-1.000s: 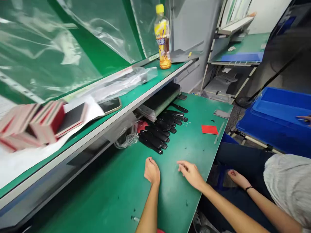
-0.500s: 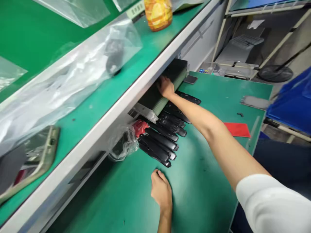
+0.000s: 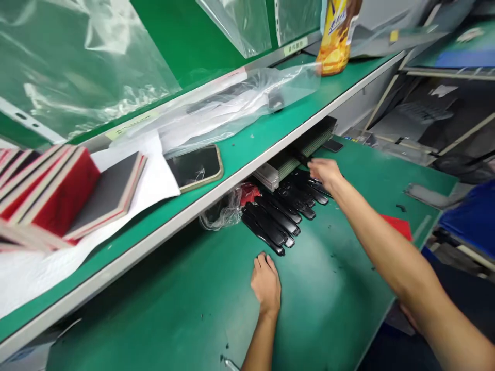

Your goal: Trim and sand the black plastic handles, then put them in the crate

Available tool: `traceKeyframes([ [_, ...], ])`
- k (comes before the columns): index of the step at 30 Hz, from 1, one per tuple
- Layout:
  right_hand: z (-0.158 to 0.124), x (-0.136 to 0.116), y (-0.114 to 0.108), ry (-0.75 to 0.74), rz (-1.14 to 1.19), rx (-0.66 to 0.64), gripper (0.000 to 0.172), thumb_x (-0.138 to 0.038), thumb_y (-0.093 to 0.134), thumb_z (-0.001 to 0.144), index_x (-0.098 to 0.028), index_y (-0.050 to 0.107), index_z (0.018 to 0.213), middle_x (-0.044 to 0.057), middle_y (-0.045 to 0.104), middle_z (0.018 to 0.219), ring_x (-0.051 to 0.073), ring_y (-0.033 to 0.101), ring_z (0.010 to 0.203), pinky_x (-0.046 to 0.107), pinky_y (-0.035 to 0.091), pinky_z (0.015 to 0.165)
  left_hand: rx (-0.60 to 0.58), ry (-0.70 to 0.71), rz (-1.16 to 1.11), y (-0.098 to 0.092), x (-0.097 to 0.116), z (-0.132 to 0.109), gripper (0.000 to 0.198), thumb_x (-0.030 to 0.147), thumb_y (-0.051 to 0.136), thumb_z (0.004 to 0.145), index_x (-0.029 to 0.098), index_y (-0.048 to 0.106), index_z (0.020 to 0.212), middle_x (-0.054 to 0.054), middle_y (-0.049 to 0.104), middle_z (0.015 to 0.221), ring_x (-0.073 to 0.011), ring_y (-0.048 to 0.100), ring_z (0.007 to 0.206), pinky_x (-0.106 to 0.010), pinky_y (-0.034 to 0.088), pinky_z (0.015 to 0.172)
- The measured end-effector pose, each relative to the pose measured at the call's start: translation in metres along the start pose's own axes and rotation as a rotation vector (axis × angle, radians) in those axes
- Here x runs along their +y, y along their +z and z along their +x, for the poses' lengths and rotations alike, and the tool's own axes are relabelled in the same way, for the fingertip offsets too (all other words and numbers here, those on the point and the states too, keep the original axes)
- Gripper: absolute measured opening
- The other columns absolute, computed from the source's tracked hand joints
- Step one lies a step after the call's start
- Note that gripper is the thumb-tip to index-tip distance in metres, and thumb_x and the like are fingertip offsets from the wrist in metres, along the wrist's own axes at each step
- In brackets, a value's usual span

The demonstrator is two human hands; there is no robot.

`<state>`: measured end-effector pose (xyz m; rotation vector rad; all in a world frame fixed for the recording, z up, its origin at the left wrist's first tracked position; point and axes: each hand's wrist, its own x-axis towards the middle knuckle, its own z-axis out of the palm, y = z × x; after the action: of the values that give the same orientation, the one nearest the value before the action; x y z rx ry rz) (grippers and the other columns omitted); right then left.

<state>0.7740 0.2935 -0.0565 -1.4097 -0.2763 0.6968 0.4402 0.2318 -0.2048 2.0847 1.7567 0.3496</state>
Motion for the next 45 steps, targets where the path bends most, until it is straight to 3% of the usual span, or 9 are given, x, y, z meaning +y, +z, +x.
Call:
traceKeyframes([
  [4,-0.194,0.057,-0.051,0.219,0.172,-0.124,0.029,-0.042,0.064,0.102,-0.016,0.064,0.115,0.002,0.067,0.098,0.011,0.063,0.074,0.025,0.057,0.065,-0.039,0.009,-0.185,-0.012,0.006,0.001,0.033,0.036,0.066,0.102,0.015,0.065,0.127,-0.010,0.068,0.124,-0.0237,0.070,0.107,-0.046,0.061,0.092],
  [9,-0.408,0.134,-0.033,0.462,0.395,-0.390,0.034,-0.028,0.075,0.083,-0.020,0.061,0.113,-0.012,0.042,0.064,0.002,0.028,0.044,0.016,0.026,0.043,-0.176,0.078,-0.479,-0.063,-0.016,-0.026,0.033,0.038,0.066,0.102,0.017,0.066,0.127,-0.011,0.068,0.127,-0.0237,0.069,0.109,-0.045,0.060,0.094],
  [13,-0.493,0.148,-0.008,0.569,0.579,-0.585,0.040,-0.041,0.062,0.075,-0.025,0.059,0.111,-0.014,0.035,0.057,0.004,0.016,0.038,0.020,0.020,0.040,-0.276,0.159,-0.710,-0.136,-0.075,-0.111,0.038,0.045,0.058,0.106,0.017,0.064,0.130,-0.010,0.070,0.120,-0.0203,0.070,0.097,-0.042,0.061,0.088],
  [20,-0.589,0.174,0.007,0.606,0.531,-0.809,0.027,-0.042,0.056,0.068,-0.020,0.059,0.084,-0.002,0.059,0.053,0.012,0.044,0.035,0.025,0.031,0.037,-0.463,0.279,-0.914,-0.223,-0.159,-0.241,0.034,0.049,0.069,0.095,0.022,0.077,0.113,-0.012,0.072,0.119,-0.0250,0.070,0.104,-0.033,0.059,0.085],
  [27,-0.662,0.204,-0.027,0.556,0.410,-0.558,0.019,-0.035,0.051,0.070,-0.020,0.056,0.081,0.000,0.061,0.047,0.012,0.039,0.028,0.023,0.024,0.031,-0.481,0.189,-0.851,-0.189,-0.185,-0.288,0.025,0.044,0.075,0.087,0.020,0.081,0.084,-0.016,0.063,0.136,-0.0361,0.059,0.131,-0.052,0.041,0.116],
  [33,-0.695,0.216,-0.108,0.436,0.395,0.025,0.038,-0.046,0.048,0.075,-0.021,0.053,0.103,-0.006,0.057,0.051,0.010,0.036,0.034,0.021,0.026,0.037,-0.757,0.197,-0.856,-0.166,-0.186,-0.325,0.037,0.054,0.070,0.092,0.018,0.075,0.084,-0.013,0.071,0.116,-0.0282,0.065,0.115,-0.045,0.049,0.107],
  [37,-0.704,0.222,-0.157,0.348,0.318,0.273,0.040,-0.048,0.058,0.074,-0.024,0.052,0.106,-0.007,0.056,0.055,0.012,0.040,0.039,0.023,0.029,0.041,-1.115,0.095,-0.777,-0.115,-0.153,-0.327,0.026,0.038,0.073,0.097,0.014,0.070,0.102,-0.004,0.071,0.096,-0.0169,0.069,0.083,-0.035,0.060,0.078],
  [42,-0.707,0.222,-0.171,0.293,0.172,0.295,0.036,-0.046,0.048,0.080,-0.024,0.052,0.107,-0.006,0.053,0.055,0.014,0.042,0.042,0.027,0.034,0.044,-1.100,-0.151,-0.849,-0.029,-0.082,-0.310,0.037,0.039,0.066,0.102,0.016,0.064,0.131,-0.011,0.067,0.128,-0.0239,0.069,0.107,-0.044,0.061,0.090],
  [45,-0.701,0.218,-0.172,0.266,-0.011,0.240,0.034,-0.046,0.045,0.085,-0.024,0.054,0.109,-0.005,0.055,0.058,0.015,0.044,0.042,0.028,0.037,0.045,-1.109,-0.224,-0.903,-0.029,-0.075,-0.312,0.037,0.038,0.066,0.102,0.016,0.063,0.132,-0.011,0.067,0.128,-0.0236,0.069,0.107,-0.044,0.062,0.090],
])
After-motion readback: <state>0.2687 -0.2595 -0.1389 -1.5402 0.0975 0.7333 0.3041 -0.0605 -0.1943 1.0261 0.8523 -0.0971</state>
